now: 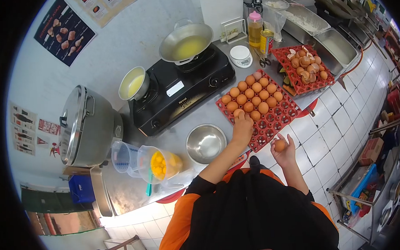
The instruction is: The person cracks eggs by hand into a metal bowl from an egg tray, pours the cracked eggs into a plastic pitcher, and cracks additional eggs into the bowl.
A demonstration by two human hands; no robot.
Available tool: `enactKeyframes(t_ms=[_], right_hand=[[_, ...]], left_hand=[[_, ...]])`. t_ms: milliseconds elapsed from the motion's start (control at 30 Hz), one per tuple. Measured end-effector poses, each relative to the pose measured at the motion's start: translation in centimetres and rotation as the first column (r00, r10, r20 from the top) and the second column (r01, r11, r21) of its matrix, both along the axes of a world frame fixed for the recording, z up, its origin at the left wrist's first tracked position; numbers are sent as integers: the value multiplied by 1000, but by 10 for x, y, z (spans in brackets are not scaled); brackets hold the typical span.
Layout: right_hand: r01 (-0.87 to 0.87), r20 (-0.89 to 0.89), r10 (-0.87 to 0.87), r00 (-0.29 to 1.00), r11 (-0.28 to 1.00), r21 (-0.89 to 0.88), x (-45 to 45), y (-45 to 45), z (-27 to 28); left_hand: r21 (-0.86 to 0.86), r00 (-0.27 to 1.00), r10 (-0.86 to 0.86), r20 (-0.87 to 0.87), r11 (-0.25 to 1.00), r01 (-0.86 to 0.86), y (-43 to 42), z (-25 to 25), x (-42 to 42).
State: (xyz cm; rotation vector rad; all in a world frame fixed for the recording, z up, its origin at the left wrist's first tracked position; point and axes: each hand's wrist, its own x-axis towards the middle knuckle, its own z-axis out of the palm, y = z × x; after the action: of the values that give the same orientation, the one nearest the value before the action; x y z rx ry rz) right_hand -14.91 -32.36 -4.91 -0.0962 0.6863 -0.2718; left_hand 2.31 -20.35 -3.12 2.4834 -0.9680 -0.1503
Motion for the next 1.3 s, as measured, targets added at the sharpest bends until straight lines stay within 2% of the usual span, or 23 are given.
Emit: enactKeyframes(t_ms=[100,167,200,267,300,333,367,400,500,533,600,700,733,767,800,833,867,933,1000,1133,1200,1233,1300], right_hand=[[14,-7,-15,1000,999,-47,10,10,13],[-35,12,38,999,982,-185,19,14,13],[-60,16,66,998,966,-251,22,18,14],[-164,-8,188,982,831,-532,29,29,18],[-206,-30,248,968,727,-655,36,36,21],[-159,-71,229,971,395,-905,47,44,27],[-96,-96,198,976,-9,-995,60,54,32],[-23,-99,164,982,-412,-911,73,64,39],[233,43,315,948,-597,-768,97,99,60],[262,0,387,922,-626,-734,105,108,61],[330,-92,507,857,-677,-658,119,123,56],[318,0,515,857,-529,-787,125,141,41],[288,42,498,866,-427,-857,131,144,42],[244,71,474,878,-314,-918,136,146,42],[198,93,444,891,-196,-961,137,149,46],[18,68,546,835,95,-995,140,149,47],[-189,75,591,803,373,-909,143,149,48],[-458,191,695,693,629,-629,151,138,36],[-530,74,797,599,464,-709,152,138,29],[-532,-116,856,504,202,-822,148,142,35],[-221,-127,745,655,27,-975,148,146,32],[-61,-102,683,723,-84,-995,150,147,30],[-75,-132,698,703,-112,-991,150,143,32]], left_hand=[[-215,1000,-15,-11,977,12,9,0,3],[-411,999,-24,43,911,40,19,6,5],[-451,999,-23,-37,892,4,28,11,5],[-523,980,-22,-199,848,-87,52,27,3],[-591,934,-45,-355,785,-187,65,37,-2],[-602,904,-41,-426,759,-249,80,35,-4],[-607,868,-39,-495,730,-314,95,29,-7],[-607,828,-38,-560,698,-379,108,21,-10],[-682,807,-61,-587,574,-453,140,-1,-18],[-698,799,-74,-596,540,-471,149,-4,-21],[-667,779,-14,-627,527,-527,161,-8,-26],[-685,771,-13,-636,469,-557,171,-9,-26],[-693,767,-25,-641,447,-565,175,-8,-27],[-674,776,9,-631,490,-553,180,-8,-28],[-684,780,26,-625,462,-564,182,-8,-29],[-701,789,40,-613,434,-566,183,-7,-27],[-722,802,53,-594,406,-561,184,-5,-24],[-737,796,50,-604,346,-581,191,-11,-20],[-680,713,5,-701,295,-671,200,-16,-17],[-603,658,-25,-753,428,-674,204,-2,-13],[-534,616,14,-788,484,-693,203,11,-10],[-583,709,58,-703,524,-621,203,11,-9],[-643,860,124,-495,614,-458,205,8,-6]])
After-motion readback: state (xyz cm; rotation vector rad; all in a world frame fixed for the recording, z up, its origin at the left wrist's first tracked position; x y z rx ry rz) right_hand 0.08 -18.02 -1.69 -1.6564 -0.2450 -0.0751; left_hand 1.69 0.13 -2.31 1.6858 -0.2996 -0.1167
